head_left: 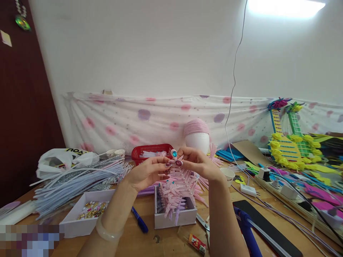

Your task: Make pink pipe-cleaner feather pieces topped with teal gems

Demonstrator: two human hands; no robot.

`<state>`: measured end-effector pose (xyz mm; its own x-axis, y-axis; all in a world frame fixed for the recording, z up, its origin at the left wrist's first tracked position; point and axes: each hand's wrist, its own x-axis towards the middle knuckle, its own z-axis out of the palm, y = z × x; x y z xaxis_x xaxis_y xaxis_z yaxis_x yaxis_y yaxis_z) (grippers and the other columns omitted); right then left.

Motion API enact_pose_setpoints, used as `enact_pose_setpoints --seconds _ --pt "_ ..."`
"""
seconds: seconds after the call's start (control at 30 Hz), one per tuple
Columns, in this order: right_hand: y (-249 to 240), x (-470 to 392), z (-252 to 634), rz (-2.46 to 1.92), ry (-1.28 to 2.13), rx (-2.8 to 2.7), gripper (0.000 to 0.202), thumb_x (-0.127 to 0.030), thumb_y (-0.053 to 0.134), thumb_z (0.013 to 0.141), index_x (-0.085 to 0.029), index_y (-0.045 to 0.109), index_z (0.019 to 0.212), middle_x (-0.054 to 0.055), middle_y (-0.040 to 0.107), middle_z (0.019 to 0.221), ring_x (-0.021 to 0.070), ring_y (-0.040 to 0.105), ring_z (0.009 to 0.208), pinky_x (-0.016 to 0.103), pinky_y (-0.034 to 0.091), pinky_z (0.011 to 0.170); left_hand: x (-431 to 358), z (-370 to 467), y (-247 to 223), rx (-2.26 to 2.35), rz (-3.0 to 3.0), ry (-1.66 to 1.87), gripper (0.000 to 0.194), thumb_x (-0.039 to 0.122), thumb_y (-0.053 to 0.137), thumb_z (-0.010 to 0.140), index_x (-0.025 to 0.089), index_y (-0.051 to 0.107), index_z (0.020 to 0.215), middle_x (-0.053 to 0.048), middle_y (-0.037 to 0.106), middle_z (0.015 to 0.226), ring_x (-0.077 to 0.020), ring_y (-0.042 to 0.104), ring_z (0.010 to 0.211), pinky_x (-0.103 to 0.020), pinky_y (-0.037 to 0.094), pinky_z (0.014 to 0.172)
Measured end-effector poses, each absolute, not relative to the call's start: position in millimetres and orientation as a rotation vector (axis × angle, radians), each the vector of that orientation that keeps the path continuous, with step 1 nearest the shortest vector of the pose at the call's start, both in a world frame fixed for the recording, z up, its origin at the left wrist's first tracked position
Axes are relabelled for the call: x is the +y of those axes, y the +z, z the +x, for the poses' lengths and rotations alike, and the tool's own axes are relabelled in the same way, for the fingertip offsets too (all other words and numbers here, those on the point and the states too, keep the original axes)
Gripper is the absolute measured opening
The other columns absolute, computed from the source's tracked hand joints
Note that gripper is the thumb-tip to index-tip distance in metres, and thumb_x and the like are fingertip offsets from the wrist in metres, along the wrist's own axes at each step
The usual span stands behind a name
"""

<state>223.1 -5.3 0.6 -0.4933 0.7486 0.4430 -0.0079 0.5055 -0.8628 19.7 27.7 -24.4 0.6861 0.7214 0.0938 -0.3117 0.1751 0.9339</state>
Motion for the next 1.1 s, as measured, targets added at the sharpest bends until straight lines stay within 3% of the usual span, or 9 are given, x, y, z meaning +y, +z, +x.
enact_pose_setpoints --seconds 0.33,0.5,0.63,0.83,1.1 --pt "-1.0 -4.2 218.3 -0.515 1.162 -1.977 0.029 -0.04 0.072 0.081 -0.014 0.06 0.085 0.002 0.065 0.076 0.0111 0.059 0.068 0.022 0.043 0.06 27.9 13.6 -23.2 0.348 1.299 0.523 0.025 0.024 0.088 0.057 0.012 0.071 0.07 0.002 0.058 0.063 -0.0078 0.049 0.058 -0.027 0.043 0.067" --pt "-1.1 -6.8 217.0 -0.524 1.136 -1.992 0.028 -0.039 0.072 0.082 -0.014 0.06 0.082 0.003 0.064 0.077 0.012 0.059 0.07 0.023 0.043 0.061 29.9 14.8 -25.3 0.303 1.28 0.49 0.029 0.025 0.091 0.052 0.011 0.07 0.065 0.004 0.054 0.057 -0.0063 0.045 0.052 -0.028 0.044 0.066" --pt "1.2 -9.0 213.7 -0.498 1.115 -1.957 0.029 -0.041 0.072 0.081 -0.015 0.059 0.083 -0.001 0.059 0.07 0.0097 0.053 0.063 0.022 0.038 0.056 30.9 17.8 -27.0 0.292 1.219 0.525 0.033 0.025 0.094 0.045 0.013 0.068 0.062 0.003 0.053 0.058 -0.0083 0.049 0.057 -0.028 0.047 0.068" --pt "5.0 -13.4 210.6 -0.527 1.01 -1.929 0.031 -0.041 0.074 0.079 -0.015 0.057 0.082 -0.003 0.052 0.069 0.0082 0.047 0.061 0.021 0.033 0.054 31.0 19.8 -27.8 0.254 1.12 0.582 0.031 0.024 0.093 0.049 0.012 0.067 0.061 0.008 0.04 0.049 -0.0041 0.034 0.048 -0.027 0.045 0.066" --pt "6.3 -14.5 209.9 -0.542 0.96 -1.945 0.034 -0.046 0.071 0.08 -0.016 0.057 0.082 -0.004 0.049 0.067 0.0078 0.041 0.057 0.022 0.031 0.051 32.4 26.2 -32.5 0.185 1.023 0.597 0.03 0.021 0.092 0.047 0.012 0.066 0.06 0.0 0.06 0.057 -0.0104 0.055 0.056 -0.028 0.044 0.061"
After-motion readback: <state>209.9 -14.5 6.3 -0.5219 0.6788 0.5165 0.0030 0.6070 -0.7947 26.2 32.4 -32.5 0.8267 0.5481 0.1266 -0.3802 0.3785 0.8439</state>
